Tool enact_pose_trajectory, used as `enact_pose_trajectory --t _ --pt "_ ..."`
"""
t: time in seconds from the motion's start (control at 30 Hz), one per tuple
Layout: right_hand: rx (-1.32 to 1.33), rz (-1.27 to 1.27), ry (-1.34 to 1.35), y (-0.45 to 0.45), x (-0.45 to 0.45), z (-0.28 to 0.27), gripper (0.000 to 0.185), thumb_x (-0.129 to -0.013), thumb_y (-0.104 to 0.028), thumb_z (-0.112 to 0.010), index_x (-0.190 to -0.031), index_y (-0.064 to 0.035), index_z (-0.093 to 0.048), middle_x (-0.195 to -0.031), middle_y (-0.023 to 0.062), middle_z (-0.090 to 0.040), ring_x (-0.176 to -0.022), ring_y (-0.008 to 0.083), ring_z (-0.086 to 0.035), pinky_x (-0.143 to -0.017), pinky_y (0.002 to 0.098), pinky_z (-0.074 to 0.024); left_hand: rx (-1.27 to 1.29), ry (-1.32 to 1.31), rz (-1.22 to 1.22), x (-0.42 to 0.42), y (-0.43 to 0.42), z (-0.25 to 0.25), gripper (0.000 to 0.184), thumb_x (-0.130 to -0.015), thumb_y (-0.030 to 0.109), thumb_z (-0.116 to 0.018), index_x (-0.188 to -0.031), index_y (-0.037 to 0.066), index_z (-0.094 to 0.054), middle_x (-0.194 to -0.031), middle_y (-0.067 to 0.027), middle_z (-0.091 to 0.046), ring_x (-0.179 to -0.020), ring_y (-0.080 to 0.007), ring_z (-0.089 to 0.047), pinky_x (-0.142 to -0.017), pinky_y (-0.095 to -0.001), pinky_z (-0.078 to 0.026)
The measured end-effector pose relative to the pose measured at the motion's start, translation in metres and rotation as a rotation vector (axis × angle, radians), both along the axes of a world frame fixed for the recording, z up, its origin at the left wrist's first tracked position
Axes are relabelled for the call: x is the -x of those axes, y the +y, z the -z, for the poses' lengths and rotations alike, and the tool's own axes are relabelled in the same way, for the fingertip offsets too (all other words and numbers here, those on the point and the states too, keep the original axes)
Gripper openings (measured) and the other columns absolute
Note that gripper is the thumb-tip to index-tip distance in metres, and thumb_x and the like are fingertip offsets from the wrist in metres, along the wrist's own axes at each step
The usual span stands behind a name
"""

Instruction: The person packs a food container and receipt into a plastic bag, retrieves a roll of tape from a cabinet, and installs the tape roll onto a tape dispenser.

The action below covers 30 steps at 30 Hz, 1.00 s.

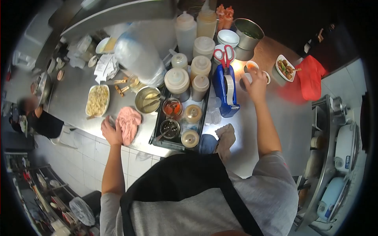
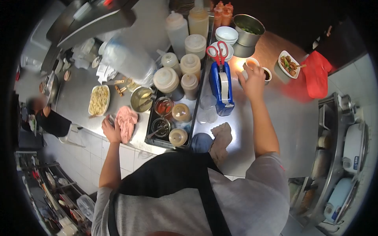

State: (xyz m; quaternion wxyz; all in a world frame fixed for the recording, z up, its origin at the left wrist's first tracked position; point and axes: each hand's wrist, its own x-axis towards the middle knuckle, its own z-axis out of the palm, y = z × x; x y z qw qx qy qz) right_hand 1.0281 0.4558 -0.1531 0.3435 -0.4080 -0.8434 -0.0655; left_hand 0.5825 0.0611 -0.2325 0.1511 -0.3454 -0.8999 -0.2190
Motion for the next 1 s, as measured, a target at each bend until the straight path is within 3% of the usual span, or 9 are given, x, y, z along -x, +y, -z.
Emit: enact_pose_trajectory --t 0.07,0.17,0.2,0.4,0.6,0.7,0.9,0.93,1.0 --pt "0.036 -0.168 0.150 -0.010 0.033 -0.043 0.033 -0.070 -0.025 -0.076 -0.096 -0.0074 -0.065 -0.108 0.0094 -0.059 -0.097 0.0292 -0.053 -0.083 0.0380 -0.0440 -0.001 -0.010 0.004 -0.002 0.000 -0.004 0.051 -0.085 0.036 -0.060 -0.126 0.010 -0.047 -0.123 -0.0175 -0.048 -0.117 -0.0358 -0.043 -0.097 -0.0470 -0.034" --pt "0.825 -0.513 0.058 -0.046 0.068 -0.097 0.046 -0.065 -0.028 -0.080 -0.102 -0.0060 -0.062 -0.105 0.0121 -0.059 -0.097 0.0293 -0.054 -0.083 0.0378 -0.0452 -0.017 -0.019 -0.027 -0.003 0.000 -0.004 0.053 -0.084 0.039 -0.059 -0.127 0.011 -0.047 -0.124 -0.0164 -0.048 -0.118 -0.0350 -0.042 -0.098 -0.0464 -0.033" --pt "0.877 -0.545 -0.055 -0.058 0.074 -0.098 0.057 -0.061 -0.033 -0.082 -0.105 -0.0049 -0.059 -0.101 0.0131 -0.061 -0.095 0.0279 -0.057 -0.082 0.0364 -0.0464 -0.016 -0.018 -0.037 -0.003 -0.001 -0.005 0.053 -0.084 0.040 -0.059 -0.128 0.011 -0.047 -0.124 -0.0159 -0.048 -0.118 -0.0346 -0.042 -0.098 -0.0461 -0.033" --pt "0.332 -0.109 0.145 -0.125 0.127 -0.024 0.062 -0.058 -0.042 -0.081 -0.101 -0.0037 -0.059 -0.092 0.0155 -0.064 -0.091 0.0345 -0.059 -0.078 0.0417 -0.0468 -0.026 -0.052 -0.065 -0.003 -0.001 -0.005 0.056 -0.084 0.043 -0.058 -0.129 0.012 -0.047 -0.127 -0.0131 -0.047 -0.120 -0.0322 -0.042 -0.099 -0.0448 -0.032" --pt "0.620 -0.358 0.960 -0.126 0.085 -0.079 0.052 -0.077 -0.012 -0.073 -0.122 -0.0006 -0.048 -0.112 0.0114 -0.058 -0.104 0.0206 -0.056 -0.093 0.0339 -0.0427 -0.009 -0.036 -0.086 -0.003 -0.001 -0.004 0.057 -0.085 0.044 -0.056 -0.131 0.013 -0.045 -0.127 -0.0129 -0.048 -0.120 -0.0318 -0.042 -0.100 -0.0450 -0.032" --pt "0.598 -0.326 1.077 -0.101 0.032 -0.116 0.048 -0.080 -0.017 -0.069 -0.120 -0.0008 -0.047 -0.111 0.0108 -0.057 -0.099 0.0181 -0.057 -0.087 0.0327 -0.0454 0.000 -0.041 -0.101 -0.003 -0.001 -0.003 0.058 -0.085 0.046 -0.055 -0.132 0.013 -0.044 -0.128 -0.0125 -0.047 -0.121 -0.0315 -0.042 -0.100 -0.0453 -0.031" --pt "0.517 0.129 0.273 -0.042 -0.062 -0.063 0.040 -0.068 -0.023 -0.076 -0.097 0.0009 -0.062 -0.098 0.0182 -0.063 -0.085 0.0278 -0.063 -0.076 0.0350 -0.0488 0.025 -0.029 -0.113 -0.004 0.001 -0.003 0.058 -0.086 0.047 -0.055 -0.132 0.014 -0.044 -0.128 -0.0110 -0.047 -0.121 -0.0305 -0.042 -0.102 -0.0446 -0.030" --pt "0.349 0.229 0.024 -0.016 -0.086 -0.018 0.045 -0.067 -0.023 -0.078 -0.104 -0.0018 -0.065 -0.091 0.0120 -0.067 -0.078 0.0195 -0.063 -0.075 0.0325 -0.0485 0.024 -0.030 -0.112 -0.004 0.001 -0.003 0.058 -0.085 0.047 -0.055 -0.132 0.014 -0.044 -0.129 -0.0107 -0.047 -0.122 -0.0303 -0.041 -0.102 -0.0445 -0.030" --pt "0.576 0.368 -0.126 -0.028 -0.078 -0.011 0.050 -0.064 -0.029 -0.079 -0.106 -0.0049 -0.065 -0.106 0.0147 -0.062 -0.092 0.0255 -0.063 -0.080 0.0372 -0.0489 0.021 -0.030 -0.114 -0.005 0.001 -0.004 0.059 -0.085 0.047 -0.055 -0.133 0.014 -0.043 -0.129 -0.0103 -0.047 -0.122 -0.0298 -0.041 -0.102 -0.0443 -0.029"
